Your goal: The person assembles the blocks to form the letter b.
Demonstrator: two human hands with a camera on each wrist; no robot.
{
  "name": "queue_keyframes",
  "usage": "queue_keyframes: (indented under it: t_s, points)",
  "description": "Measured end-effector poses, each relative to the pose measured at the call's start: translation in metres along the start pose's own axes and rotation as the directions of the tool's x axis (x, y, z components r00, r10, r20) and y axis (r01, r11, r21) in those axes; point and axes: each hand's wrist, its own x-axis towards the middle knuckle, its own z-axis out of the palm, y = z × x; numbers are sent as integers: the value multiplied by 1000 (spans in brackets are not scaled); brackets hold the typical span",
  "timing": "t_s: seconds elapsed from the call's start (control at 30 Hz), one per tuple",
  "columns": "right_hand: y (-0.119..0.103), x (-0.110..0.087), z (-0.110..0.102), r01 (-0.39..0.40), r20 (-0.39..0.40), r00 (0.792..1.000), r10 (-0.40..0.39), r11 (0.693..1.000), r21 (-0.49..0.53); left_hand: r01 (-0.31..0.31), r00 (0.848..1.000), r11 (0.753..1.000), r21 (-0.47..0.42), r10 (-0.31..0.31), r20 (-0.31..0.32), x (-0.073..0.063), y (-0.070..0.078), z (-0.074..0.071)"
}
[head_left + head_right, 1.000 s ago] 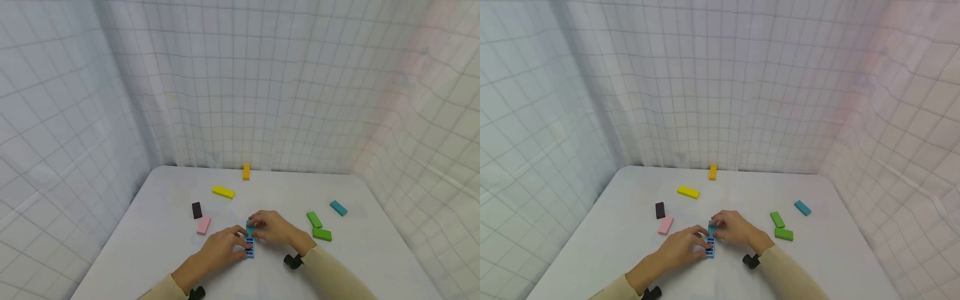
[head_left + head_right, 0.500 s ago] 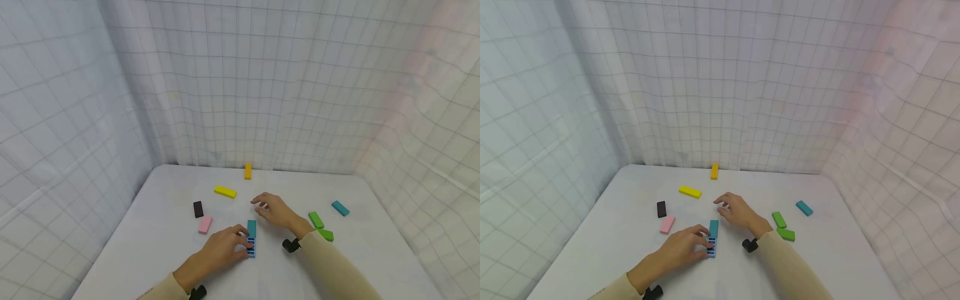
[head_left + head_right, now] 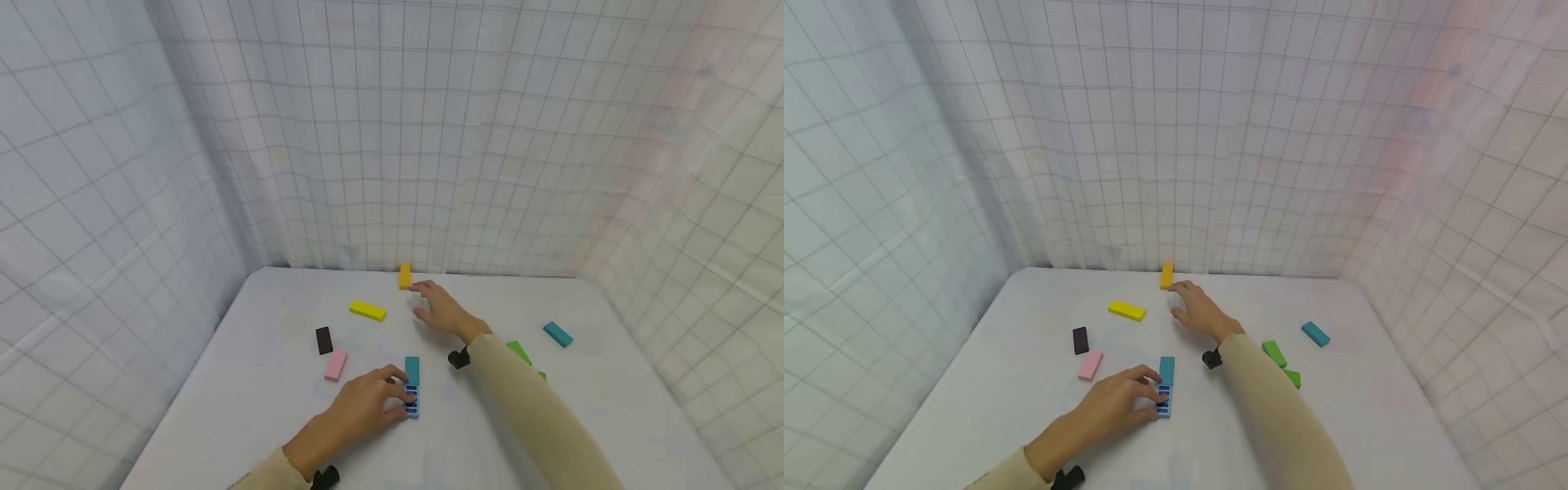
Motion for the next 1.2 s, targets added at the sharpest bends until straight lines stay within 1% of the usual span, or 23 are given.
queue_keyframes:
  t_s: [0.13, 0.17, 0.3, 0.4, 0.5, 0.57, 0.7, 0.77, 0.83, 0.93, 1.03, 1.07, 1.1, 1.17, 1.2]
  points:
    - [-1, 16, -5, -38, -2, 999, 38, 999, -32, -13, 1000, 1000, 12, 13, -16, 2, 2, -3]
    - [-15, 15, -10, -70, 4, 998, 70, 997, -39, -15, 1000, 1000, 13, 15, -17, 2, 2, -4]
    - [-16, 17, -4, -111, 32, 993, 112, 993, -37, -21, 1000, 1000, 3, 21, -10, 0, 6, -2]
    - [-18, 17, 3, -121, 57, 991, 122, 992, -26, -21, 1000, 1000, 2, 21, -17, -3, 6, -1]
    - [-22, 16, 8, -126, 54, 990, 128, 991, -43, -30, 999, 1000, 3, 30, -24, -7, 6, -1]
    - [-24, 18, 11, -122, 51, 991, 124, 991, -52, -25, 999, 1000, 11, 25, -26, -10, 4, -2]
    - [-28, 23, 16, -107, 64, 992, 109, 993, -46, 9, 1000, 1000, 20, -8, -18, -17, 1, -4]
    - [-30, 24, 18, -110, 63, 992, 113, 993, -51, 17, 1000, 1000, 8, -16, -13, -19, 0, -5]
    - [-29, 23, 20, -116, 57, 991, 120, 991, -63, 11, 1000, 1000, -7, -11, -7, -20, 0, -4]
    - [-30, 22, 24, -100, 47, 993, 104, 992, -83, 5, 1000, 1000, -6, -5, -4, -23, -3, -5]
    - [-30, 25, 26, -80, 32, 996, 81, 996, -43, 4, 1000, 1000, 22, -4, -14, -24, -7, -8]
    - [-29, 26, 27, -68, 23, 997, 69, 997, -30, 6, 1000, 1000, 26, -6, -19, -24, -8, -8]
    - [-18, 31, 32, -44, 14, 999, 45, 999, -29, 9, 1000, 1000, 25, -8, -21, -24, -10, -9]
    - [-6, 38, 42, -25, 4, 1000, 25, 1000, -3, 14, 1000, 1000, 6, -14, -17, -25, -12, -9]
    - [2, 41, 48, -10, 2, 1000, 10, 1000, -9, 18, 1000, 1000, -4, -18, -11, -26, -13, -8]
